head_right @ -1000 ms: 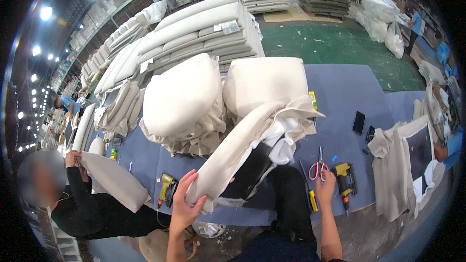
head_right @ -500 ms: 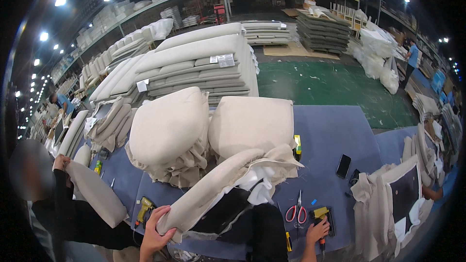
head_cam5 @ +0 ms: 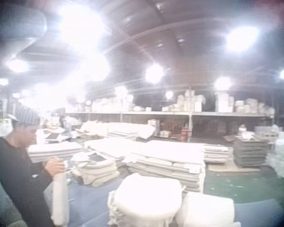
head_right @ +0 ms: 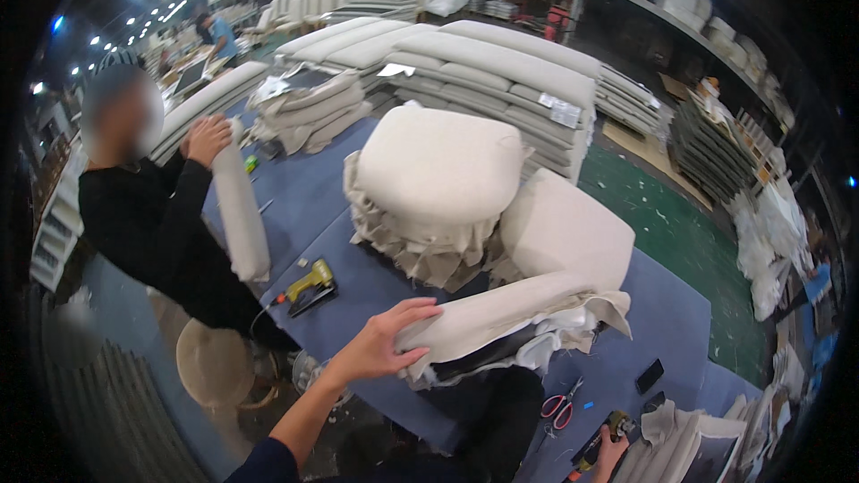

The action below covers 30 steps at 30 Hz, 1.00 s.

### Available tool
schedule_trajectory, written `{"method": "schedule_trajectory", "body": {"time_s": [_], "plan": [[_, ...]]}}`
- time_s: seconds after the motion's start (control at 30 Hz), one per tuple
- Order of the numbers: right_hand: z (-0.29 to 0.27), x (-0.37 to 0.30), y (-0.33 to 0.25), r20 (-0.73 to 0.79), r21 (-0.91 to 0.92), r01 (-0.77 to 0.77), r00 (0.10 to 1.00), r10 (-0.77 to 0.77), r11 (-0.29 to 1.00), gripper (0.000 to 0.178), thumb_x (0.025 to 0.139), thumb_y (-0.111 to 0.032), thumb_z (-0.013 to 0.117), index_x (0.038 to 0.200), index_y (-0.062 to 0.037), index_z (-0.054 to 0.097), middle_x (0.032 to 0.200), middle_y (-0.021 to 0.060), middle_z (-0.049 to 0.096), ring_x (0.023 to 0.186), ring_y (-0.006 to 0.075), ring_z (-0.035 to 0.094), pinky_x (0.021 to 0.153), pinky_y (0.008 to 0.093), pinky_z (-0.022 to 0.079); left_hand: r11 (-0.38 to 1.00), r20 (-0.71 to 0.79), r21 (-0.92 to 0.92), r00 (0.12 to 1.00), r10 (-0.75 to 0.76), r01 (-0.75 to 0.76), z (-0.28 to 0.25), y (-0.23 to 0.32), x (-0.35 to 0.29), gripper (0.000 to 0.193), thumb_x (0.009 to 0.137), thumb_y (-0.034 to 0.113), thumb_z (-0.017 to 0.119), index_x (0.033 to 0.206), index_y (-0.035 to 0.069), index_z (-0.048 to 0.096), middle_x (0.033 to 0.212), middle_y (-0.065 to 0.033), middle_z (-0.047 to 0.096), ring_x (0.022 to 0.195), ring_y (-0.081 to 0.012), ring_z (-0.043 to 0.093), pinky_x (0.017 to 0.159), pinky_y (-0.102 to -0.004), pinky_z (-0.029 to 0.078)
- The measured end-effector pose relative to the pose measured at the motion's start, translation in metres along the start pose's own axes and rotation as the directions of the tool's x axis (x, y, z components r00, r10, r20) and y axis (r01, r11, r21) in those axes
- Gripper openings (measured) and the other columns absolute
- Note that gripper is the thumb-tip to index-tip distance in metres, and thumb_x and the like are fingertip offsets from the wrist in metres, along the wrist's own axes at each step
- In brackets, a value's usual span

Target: The person wraps a white fabric cover around a foam cushion component and pulls it taut. They secure the fabric using a staple gun and trim excess material with scissors. The process is repeated for multiple foam pieces on the workbench.

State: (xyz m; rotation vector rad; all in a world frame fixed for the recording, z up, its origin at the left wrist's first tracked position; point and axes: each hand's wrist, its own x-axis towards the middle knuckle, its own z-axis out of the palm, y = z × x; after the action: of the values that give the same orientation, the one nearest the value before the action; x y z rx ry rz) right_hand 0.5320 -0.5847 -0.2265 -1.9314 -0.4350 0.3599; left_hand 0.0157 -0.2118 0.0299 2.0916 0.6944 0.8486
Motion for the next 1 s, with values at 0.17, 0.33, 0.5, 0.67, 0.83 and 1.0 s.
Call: {"method": "schedule_trajectory", "body": {"time_s": [0.17,0.33,0.5,0.67,0.83,1.0], "plan": [[0.091,-0.107,-0.177,0.108,0.385,-0.191,0.981,0.161,0.903,0.021,0.094,-0.015,0.071,0.11,-0.0031,0.063,0.071,0.0,0.053,0.053,0.01,0.048,0.048,0.0269,0.038,1.0,-0.008,-0.025,1.0,0.009,-0.009,0.0,0.001,-0.004,0.061,0.081,0.01,0.076,0.139,0.013,0.055,0.142,-0.0125,0.054,0.122,-0.0364,0.06,0.101,-0.0412,0.051],[0.145,-0.168,-0.282,0.469,0.613,-0.313,0.883,-0.015,0.725,0.027,0.094,-0.016,0.069,0.112,0.0002,0.058,0.074,-0.0008,0.047,0.062,0.0107,0.046,0.057,0.028,0.04,0.996,0.004,-0.042,0.996,0.084,-0.084,0.0,-0.002,-0.003,0.062,0.078,0.004,0.076,0.137,0.007,0.056,0.143,-0.0149,0.055,0.128,-0.0328,0.058,0.107,-0.0379,0.047],[0.203,-0.213,-0.337,0.703,0.655,-0.407,0.637,-0.316,0.637,0.022,0.099,-0.023,0.062,0.097,-0.003,0.053,0.076,-0.0014,0.042,0.066,0.0115,0.042,0.064,0.0292,0.041,0.996,-0.036,-0.066,0.997,0.063,-0.066,0.001,-0.001,-0.007,0.06,0.076,-0.002,0.076,0.133,0.007,0.059,0.143,-0.016,0.056,0.131,-0.0327,0.057,0.108,-0.0381,0.045],[0.237,-0.247,-0.316,0.693,0.527,-0.147,0.644,-0.324,0.837,0.024,0.1,-0.025,0.062,0.1,-0.0022,0.055,0.076,0.0021,0.048,0.064,0.0118,0.047,0.062,0.0306,0.044,0.991,-0.021,-0.114,0.997,0.068,-0.07,0.01,0.0,-0.006,0.064,0.072,-0.007,0.071,0.134,0.008,0.06,0.139,-0.0153,0.058,0.125,-0.0326,0.059,0.104,-0.0365,0.046],[0.241,-0.273,-0.316,0.669,0.459,-0.136,0.703,-0.241,0.878,0.02,0.1,-0.015,0.064,0.111,-0.0012,0.054,0.081,0.003,0.053,0.067,0.012,0.05,0.063,0.0295,0.044,0.995,-0.002,-0.089,0.999,0.046,-0.046,0.009,-0.003,-0.007,0.067,0.069,-0.009,0.067,0.133,0.008,0.06,0.138,-0.0156,0.058,0.124,-0.0332,0.06,0.103,-0.0362,0.047],[0.242,-0.279,-0.295,0.676,0.477,-0.173,0.699,-0.234,0.862,0.023,0.099,-0.016,0.066,0.114,-0.0018,0.054,0.082,0.0028,0.054,0.068,0.0116,0.05,0.062,0.0295,0.044,0.994,-0.003,-0.096,0.999,0.045,-0.045,0.009,-0.004,-0.01,0.068,0.067,-0.01,0.066,0.133,0.009,0.061,0.14,-0.0146,0.057,0.124,-0.0335,0.061,0.102,-0.0363,0.048]]}}
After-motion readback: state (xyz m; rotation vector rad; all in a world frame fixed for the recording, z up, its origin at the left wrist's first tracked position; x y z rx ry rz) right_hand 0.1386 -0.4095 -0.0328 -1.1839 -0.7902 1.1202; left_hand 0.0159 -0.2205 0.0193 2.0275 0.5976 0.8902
